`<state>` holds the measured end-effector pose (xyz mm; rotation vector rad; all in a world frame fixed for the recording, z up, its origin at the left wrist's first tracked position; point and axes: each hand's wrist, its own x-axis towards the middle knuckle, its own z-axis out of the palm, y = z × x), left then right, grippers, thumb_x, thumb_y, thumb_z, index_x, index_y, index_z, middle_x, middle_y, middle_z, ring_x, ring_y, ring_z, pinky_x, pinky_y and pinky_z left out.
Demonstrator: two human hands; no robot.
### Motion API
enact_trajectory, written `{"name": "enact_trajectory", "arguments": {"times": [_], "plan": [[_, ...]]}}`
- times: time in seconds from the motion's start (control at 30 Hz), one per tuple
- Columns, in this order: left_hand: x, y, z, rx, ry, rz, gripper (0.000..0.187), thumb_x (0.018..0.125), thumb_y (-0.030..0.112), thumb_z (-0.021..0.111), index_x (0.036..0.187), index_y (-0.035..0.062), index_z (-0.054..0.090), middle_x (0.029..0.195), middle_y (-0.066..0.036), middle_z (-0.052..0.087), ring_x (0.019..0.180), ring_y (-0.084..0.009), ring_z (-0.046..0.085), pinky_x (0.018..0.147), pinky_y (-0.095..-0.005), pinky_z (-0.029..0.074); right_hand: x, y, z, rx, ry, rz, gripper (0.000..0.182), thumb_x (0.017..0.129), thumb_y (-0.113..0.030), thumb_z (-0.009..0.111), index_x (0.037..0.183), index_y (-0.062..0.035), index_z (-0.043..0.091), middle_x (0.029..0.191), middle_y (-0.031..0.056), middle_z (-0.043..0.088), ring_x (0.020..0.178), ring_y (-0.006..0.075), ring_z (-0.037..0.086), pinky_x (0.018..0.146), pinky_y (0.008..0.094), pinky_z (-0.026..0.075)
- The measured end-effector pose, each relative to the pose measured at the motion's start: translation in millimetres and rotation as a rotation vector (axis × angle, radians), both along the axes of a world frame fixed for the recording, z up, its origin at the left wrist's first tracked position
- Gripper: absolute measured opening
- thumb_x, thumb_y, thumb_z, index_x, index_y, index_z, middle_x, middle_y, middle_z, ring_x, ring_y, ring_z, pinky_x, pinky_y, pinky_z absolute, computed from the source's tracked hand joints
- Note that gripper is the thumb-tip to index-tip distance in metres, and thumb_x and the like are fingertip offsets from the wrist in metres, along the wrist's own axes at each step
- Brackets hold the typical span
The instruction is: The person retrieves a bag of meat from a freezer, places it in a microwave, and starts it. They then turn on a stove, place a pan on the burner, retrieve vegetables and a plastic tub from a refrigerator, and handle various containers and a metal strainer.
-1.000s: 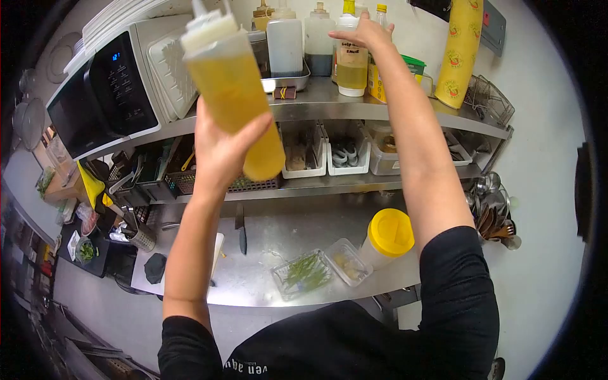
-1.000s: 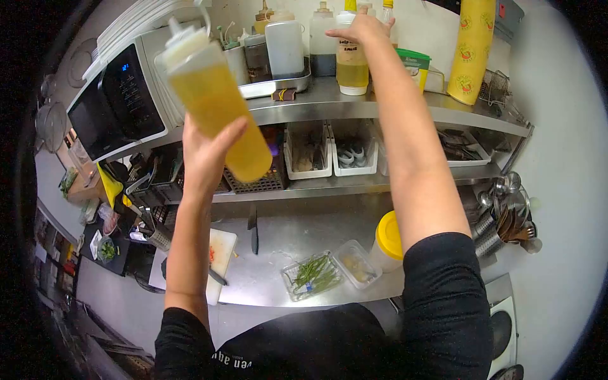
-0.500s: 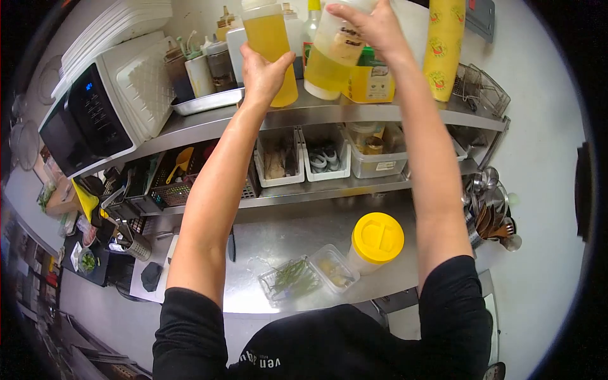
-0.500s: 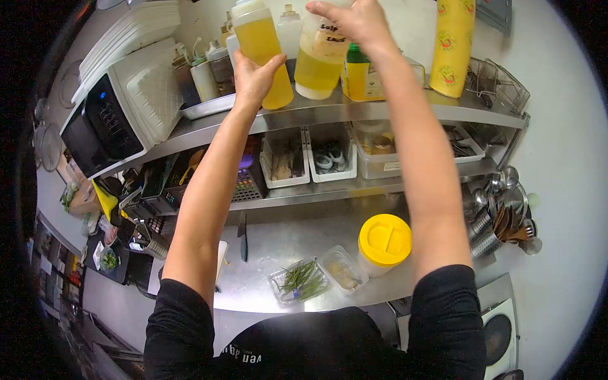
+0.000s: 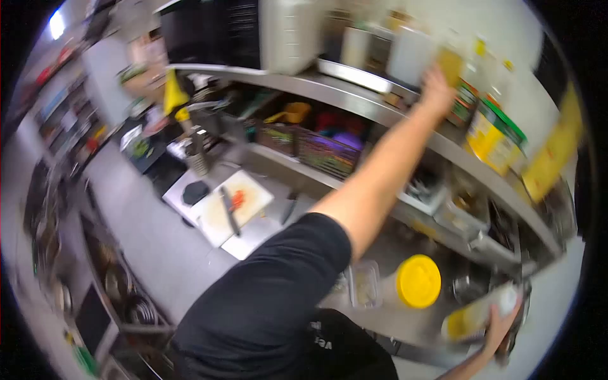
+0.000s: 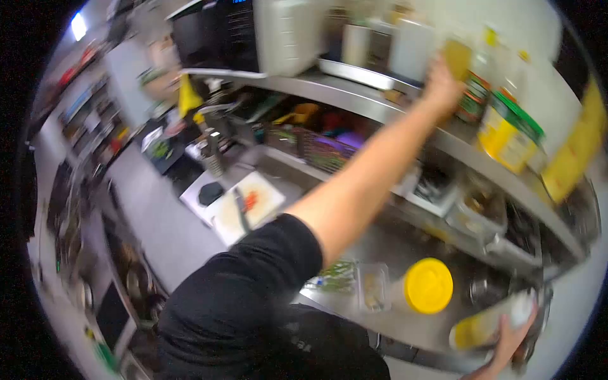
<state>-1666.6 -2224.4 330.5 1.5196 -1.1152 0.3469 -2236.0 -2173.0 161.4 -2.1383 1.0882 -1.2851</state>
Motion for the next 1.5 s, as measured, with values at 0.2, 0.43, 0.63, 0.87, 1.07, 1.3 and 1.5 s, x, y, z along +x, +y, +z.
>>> {"name": "enact_trajectory", "arguments": {"times": [0.2, 0.43, 0.63, 0.87, 1.07, 1.3, 1.5], "plan": [[-7, -14, -25, -0.075, -0.385, 0.510, 0.085, 0.079, 0.006, 0.060, 0.142, -0.0118, 0.007, 0.143, -0.032, 0.022, 0.136, -0.0432, 0.021, 0.112, -0.0412, 0.026, -20, -40, -199, 0.072, 0.027, -0.168, 0.079, 0.074, -0.018, 0.078, 0.137, -0.0037, 0.032, 0.127, 0.0189, 0.048, 0.112, 0.0292, 0.051, 0.097, 0.0391, 0.041], [-24, 60, -20, 0.002, -0.404, 0.142, 0.032, 0.082, 0.005, 0.049, 0.112, -0.0080, 0.046, 0.110, -0.023, 0.051, 0.096, -0.0383, 0.053, 0.084, -0.0422, 0.048, 29, 1, -263, 0.085, 0.081, -0.171, 0.084, 0.073, -0.024, 0.079, 0.138, -0.0025, 0.029, 0.127, 0.0243, 0.048, 0.113, 0.0348, 0.052, 0.094, 0.0420, 0.043], [-13, 36, -32, -0.062, -0.087, 0.028, 0.017, 0.089, 0.014, 0.044, 0.094, -0.0021, 0.048, 0.093, -0.024, 0.058, 0.085, -0.0372, 0.062, 0.078, -0.0418, 0.051, 18, 9, -279, 0.132, 0.058, -0.327, 0.087, 0.075, -0.030, 0.079, 0.138, 0.0005, 0.028, 0.127, 0.0256, 0.047, 0.113, 0.0367, 0.051, 0.095, 0.0429, 0.042], [-10, 26, -37, 0.025, -0.076, 0.060, 0.018, 0.085, 0.012, 0.049, 0.096, -0.0024, 0.051, 0.092, -0.021, 0.057, 0.088, -0.0346, 0.061, 0.077, -0.0402, 0.051, -11, -17, -290, -0.060, 0.088, -0.256, 0.088, 0.076, -0.032, 0.078, 0.138, 0.0031, 0.027, 0.125, 0.0274, 0.049, 0.113, 0.0364, 0.052, 0.098, 0.0415, 0.042], [-32, 91, -34, -0.296, -0.500, 0.053, 0.031, 0.073, 0.000, 0.057, 0.103, -0.0002, 0.052, 0.097, -0.017, 0.052, 0.093, -0.0347, 0.056, 0.080, -0.0392, 0.049, 52, 29, -163, -0.483, 0.156, -0.548, 0.074, 0.075, -0.038, 0.078, 0.126, 0.0062, 0.046, 0.115, 0.0265, 0.056, 0.103, 0.0397, 0.056, 0.089, 0.0459, 0.046], [-74, 224, -179, -0.353, -0.623, -0.185, 0.049, 0.074, 0.000, 0.058, 0.122, 0.0036, 0.047, 0.113, -0.018, 0.049, 0.107, -0.0367, 0.051, 0.091, -0.0431, 0.043, 151, 13, -116, -0.395, 0.100, -0.207, 0.031, 0.092, -0.015, 0.060, 0.116, 0.0042, 0.057, 0.115, 0.0174, 0.060, 0.107, 0.0297, 0.057, 0.094, 0.0392, 0.046], [-83, 425, -326, 0.021, -0.144, 0.196, 0.055, 0.079, 0.002, 0.059, 0.130, 0.0045, 0.043, 0.126, -0.021, 0.046, 0.116, -0.0375, 0.047, 0.097, -0.0430, 0.042, 227, 36, -141, -0.403, 0.042, 0.024, 0.024, 0.094, -0.015, 0.055, 0.112, 0.0008, 0.060, 0.111, 0.0164, 0.059, 0.106, 0.0308, 0.055, 0.091, 0.0417, 0.044]]}}
